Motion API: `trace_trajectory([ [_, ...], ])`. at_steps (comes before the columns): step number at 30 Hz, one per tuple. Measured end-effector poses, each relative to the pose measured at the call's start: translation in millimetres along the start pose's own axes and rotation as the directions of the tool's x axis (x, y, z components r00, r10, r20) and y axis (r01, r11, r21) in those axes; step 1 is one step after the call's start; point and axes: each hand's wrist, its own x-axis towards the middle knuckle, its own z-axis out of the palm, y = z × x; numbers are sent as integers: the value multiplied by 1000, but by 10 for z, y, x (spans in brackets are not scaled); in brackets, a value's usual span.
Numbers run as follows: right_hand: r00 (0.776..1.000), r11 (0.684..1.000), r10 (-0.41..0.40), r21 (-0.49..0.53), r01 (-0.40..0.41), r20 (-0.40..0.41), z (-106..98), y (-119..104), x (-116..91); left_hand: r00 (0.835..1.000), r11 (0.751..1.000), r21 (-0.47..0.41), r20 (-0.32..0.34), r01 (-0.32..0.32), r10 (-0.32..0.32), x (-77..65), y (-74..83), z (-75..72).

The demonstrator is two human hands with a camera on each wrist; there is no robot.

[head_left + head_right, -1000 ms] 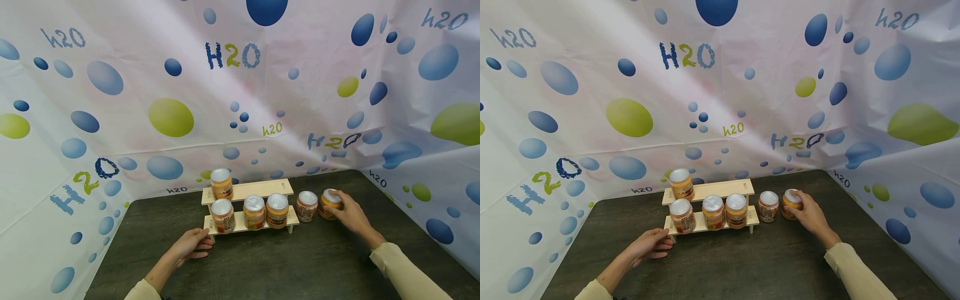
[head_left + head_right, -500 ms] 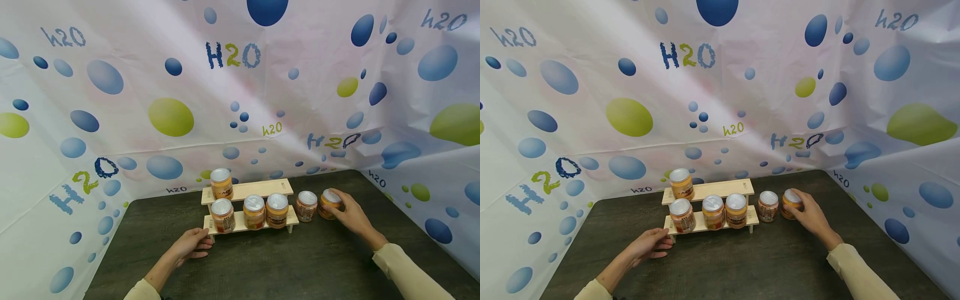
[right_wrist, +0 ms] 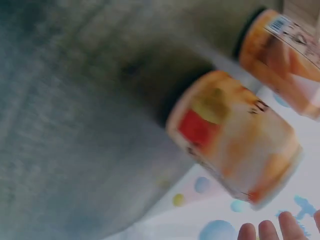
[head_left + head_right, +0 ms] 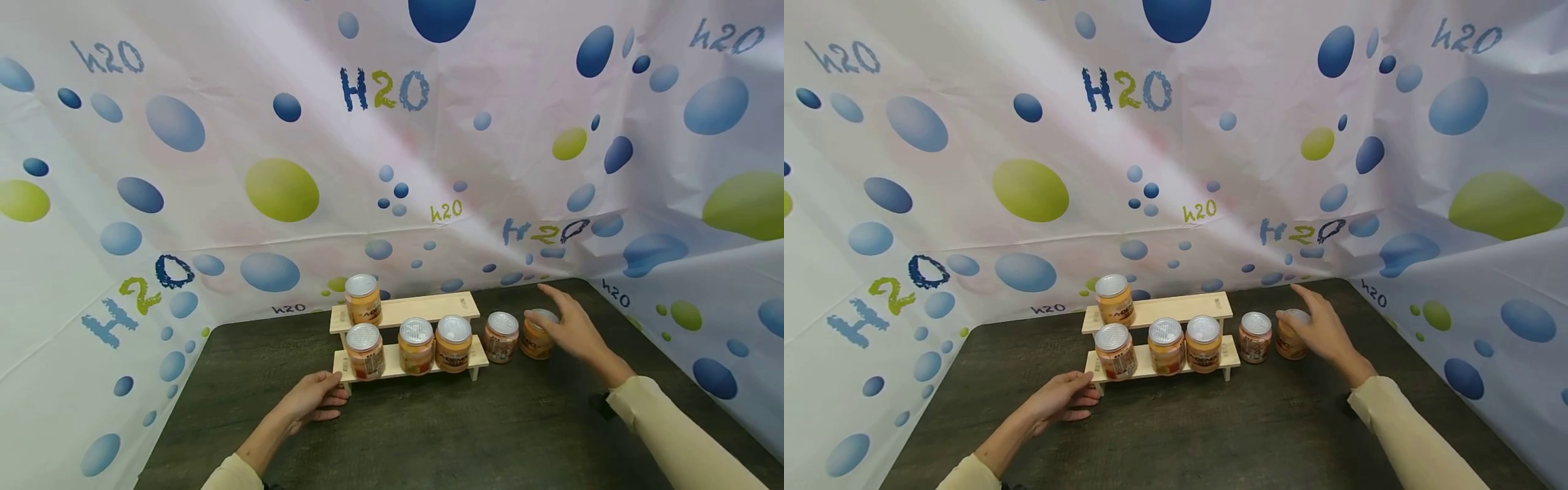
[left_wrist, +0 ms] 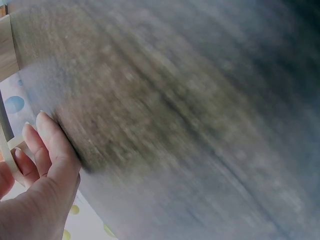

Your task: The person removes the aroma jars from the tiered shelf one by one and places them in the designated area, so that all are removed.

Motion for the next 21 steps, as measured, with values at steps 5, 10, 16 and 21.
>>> trace_trajectory([
  [5,999,1000,-22,-19,22,32,-50,-189,129,1000,1000,-3,4,-6,6,-5,0,-10],
  [10,994,996,-85,-32,87,62,-40,-444,243,1000,1000,-5,4,1,0,-16,-3,-10],
  [16,979,984,-176,17,176,100,40,-795,395,1000,1000,-3,2,0,0,-26,-2,-14],
  [21,965,971,-237,61,232,110,141,-1069,519,1000,1000,10,7,-6,6,-21,3,-7],
])
